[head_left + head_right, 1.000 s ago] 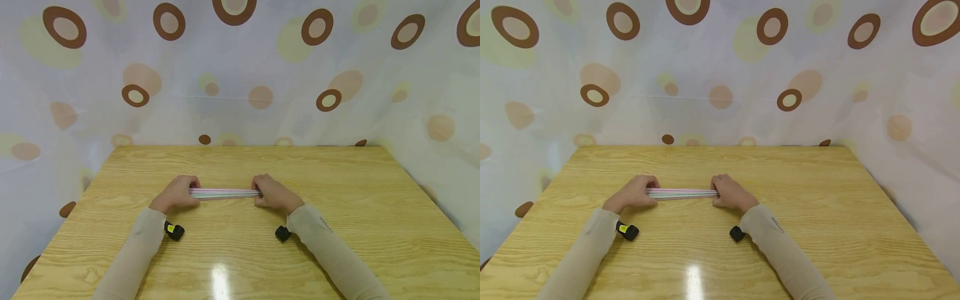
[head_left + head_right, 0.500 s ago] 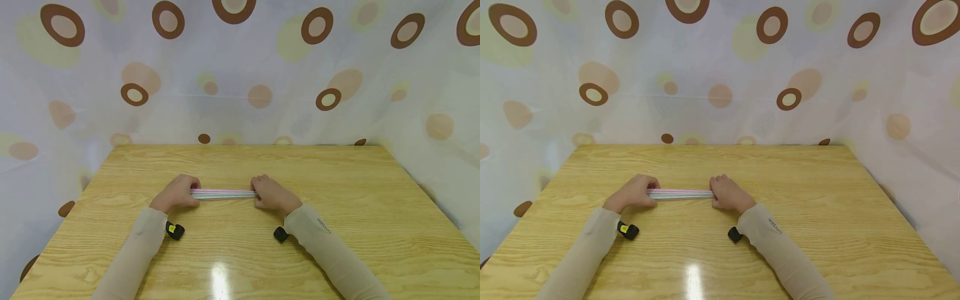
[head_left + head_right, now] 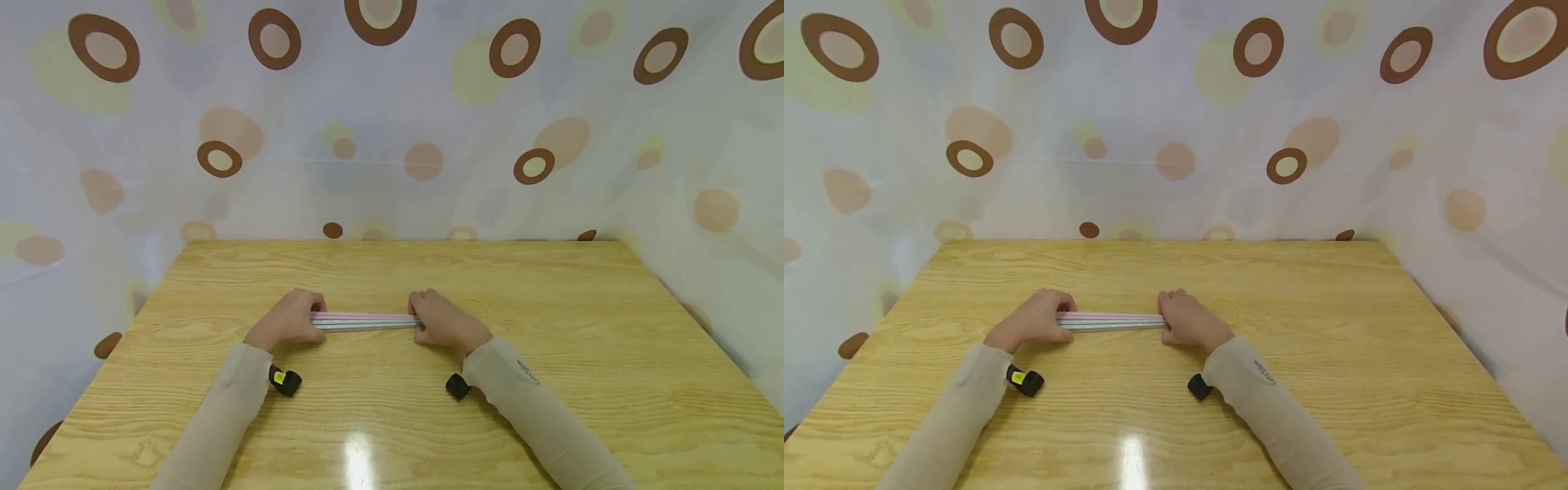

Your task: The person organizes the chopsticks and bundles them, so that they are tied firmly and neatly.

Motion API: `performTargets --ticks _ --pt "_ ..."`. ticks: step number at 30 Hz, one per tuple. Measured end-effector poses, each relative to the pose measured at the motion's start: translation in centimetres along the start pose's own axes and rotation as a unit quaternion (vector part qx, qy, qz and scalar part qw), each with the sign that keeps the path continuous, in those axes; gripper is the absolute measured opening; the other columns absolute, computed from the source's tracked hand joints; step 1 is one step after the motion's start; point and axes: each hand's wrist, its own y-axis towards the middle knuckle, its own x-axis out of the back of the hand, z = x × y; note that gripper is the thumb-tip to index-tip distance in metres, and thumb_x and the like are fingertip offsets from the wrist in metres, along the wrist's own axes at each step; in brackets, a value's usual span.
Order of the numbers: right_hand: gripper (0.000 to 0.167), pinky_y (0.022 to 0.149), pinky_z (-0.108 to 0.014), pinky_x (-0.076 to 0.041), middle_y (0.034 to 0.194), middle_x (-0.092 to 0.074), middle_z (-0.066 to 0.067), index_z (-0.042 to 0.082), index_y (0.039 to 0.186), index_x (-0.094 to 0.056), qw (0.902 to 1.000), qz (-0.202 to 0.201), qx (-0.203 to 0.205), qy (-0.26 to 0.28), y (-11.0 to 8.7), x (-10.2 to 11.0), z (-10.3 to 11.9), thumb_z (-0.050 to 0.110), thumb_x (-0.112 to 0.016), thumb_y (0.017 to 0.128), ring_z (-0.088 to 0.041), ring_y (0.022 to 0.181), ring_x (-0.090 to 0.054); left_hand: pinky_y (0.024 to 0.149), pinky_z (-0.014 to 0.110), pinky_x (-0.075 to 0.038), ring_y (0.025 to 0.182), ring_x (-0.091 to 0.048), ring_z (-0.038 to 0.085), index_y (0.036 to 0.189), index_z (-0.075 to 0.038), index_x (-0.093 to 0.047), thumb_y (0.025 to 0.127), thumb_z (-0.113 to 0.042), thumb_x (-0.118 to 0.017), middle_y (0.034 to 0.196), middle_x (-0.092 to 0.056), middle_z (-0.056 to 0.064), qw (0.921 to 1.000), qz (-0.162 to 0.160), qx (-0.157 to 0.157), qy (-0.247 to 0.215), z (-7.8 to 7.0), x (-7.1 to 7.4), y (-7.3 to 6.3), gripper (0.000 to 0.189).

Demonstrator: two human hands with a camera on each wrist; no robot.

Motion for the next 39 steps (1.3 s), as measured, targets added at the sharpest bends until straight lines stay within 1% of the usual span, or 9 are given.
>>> performTargets --ticks 7,16,20,23,27,29,33,36,39 --pt "0.024 0.071 -0.032 -0.04 0.081 -0.052 -0.003 0.007 0.1 -0.05 0.9999 0.009 -0.013 0.005 0.1 0.2 0.3 0.005 -0.064 0.081 -0.017 0.074 -0.044 0.068 0.03 -0.043 0.071 -0.05 0.015 0.086 -0.007 -0.064 0.071 -0.007 -0.067 0.079 -0.06 0.001 0.9998 -0.002 -0.016 0.008 0.2 -0.4 0.1 0.016" --pt "0.025 0.068 -0.032 -0.042 0.08 -0.055 -0.003 0.006 0.1 -0.05 1.0 -0.001 0.002 -0.003 0.0 -0.2 0.2 0.005 -0.065 0.08 -0.015 0.069 -0.045 0.069 0.031 -0.044 0.071 -0.05 0.016 0.086 -0.006 -0.065 0.072 -0.006 -0.068 0.08 -0.061 0.003 1.0 0.001 0.008 0.003 0.0 -0.7 -0.3 0.014" --pt "0.026 0.069 -0.032 -0.043 0.083 -0.056 -0.004 0.005 0.102 -0.05 0.9999 -0.014 0.006 -0.007 0.1 -0.4 0.1 0.005 -0.065 0.081 -0.014 0.07 -0.046 0.067 0.03 -0.043 0.069 -0.049 0.015 0.085 -0.006 -0.065 0.071 -0.005 -0.066 0.078 -0.06 0.002 0.9999 -0.006 0.006 0.013 -0.1 -0.9 -0.2 0.014" --pt "0.025 0.069 -0.031 -0.042 0.086 -0.056 -0.004 0.005 0.103 -0.05 0.9999 -0.014 0.003 -0.001 0.0 -0.4 0.0 0.004 -0.063 0.082 -0.015 0.071 -0.045 0.064 0.029 -0.04 0.066 -0.046 0.014 0.081 -0.007 -0.064 0.069 -0.003 -0.062 0.073 -0.056 0.001 0.9995 -0.01 0.0 0.029 -0.1 -1.0 -0.1 0.013" --pt "0.02 0.07 -0.031 -0.04 0.087 -0.055 -0.003 0.005 0.1 -0.052 0.9995 -0.011 -0.01 0.029 -0.1 0.0 -0.1 0.003 -0.059 0.082 -0.016 0.073 -0.044 0.061 0.028 -0.036 0.062 -0.041 0.014 0.075 -0.009 -0.059 0.067 0.0 -0.056 0.068 -0.051 0.0 0.9989 -0.013 -0.006 0.046 -0.3 -1.1 0.0 0.012" --pt "0.016 0.069 -0.031 -0.04 0.085 -0.054 -0.002 0.007 0.096 -0.053 0.9985 -0.016 -0.016 0.05 0.0 0.4 -0.1 0.002 -0.058 0.081 -0.016 0.073 -0.044 0.06 0.028 -0.035 0.06 -0.04 0.014 0.072 -0.01 -0.058 0.069 0.0 -0.055 0.066 -0.048 0.0 0.9985 -0.017 -0.006 0.051 -0.4 -1.1 0.0 0.011" --pt "0.013 0.064 -0.029 -0.039 0.081 -0.055 0.0 0.01 0.09 -0.055 0.9954 -0.033 -0.011 0.089 0.0 0.9 -0.4 0.001 -0.06 0.082 -0.014 0.067 -0.044 0.058 0.027 -0.033 0.057 -0.035 0.013 0.067 -0.012 -0.053 0.073 -0.002 -0.055 0.061 -0.041 -0.002 0.9982 -0.02 -0.007 0.057 -0.5 -0.9 0.1 0.012" --pt "0.015 0.062 -0.027 -0.039 0.081 -0.057 0.0 0.01 0.092 -0.055 0.9905 -0.041 0.003 0.131 -0.1 1.1 -0.9 0.001 -0.062 0.084 -0.013 0.064 -0.043 0.056 0.026 -0.03 0.054 -0.031 0.012 0.063 -0.014 -0.049 0.075 -0.004 -0.055 0.059 -0.035 -0.003 0.9992 -0.01 -0.006 0.037 -0.6 -0.9 0.1 0.016" --pt "0.017 0.062 -0.028 -0.04 0.084 -0.058 0.0 0.012 0.095 -0.054 0.9824 -0.046 0.007 0.181 -0.3 1.2 -1.4 0.001 -0.061 0.084 -0.013 0.066 -0.045 0.054 0.026 -0.028 0.052 -0.028 0.011 0.061 -0.015 -0.046 0.076 -0.005 -0.056 0.057 -0.032 -0.004 0.9999 -0.002 -0.004 0.01 -0.5 -1.1 0.1 0.02"
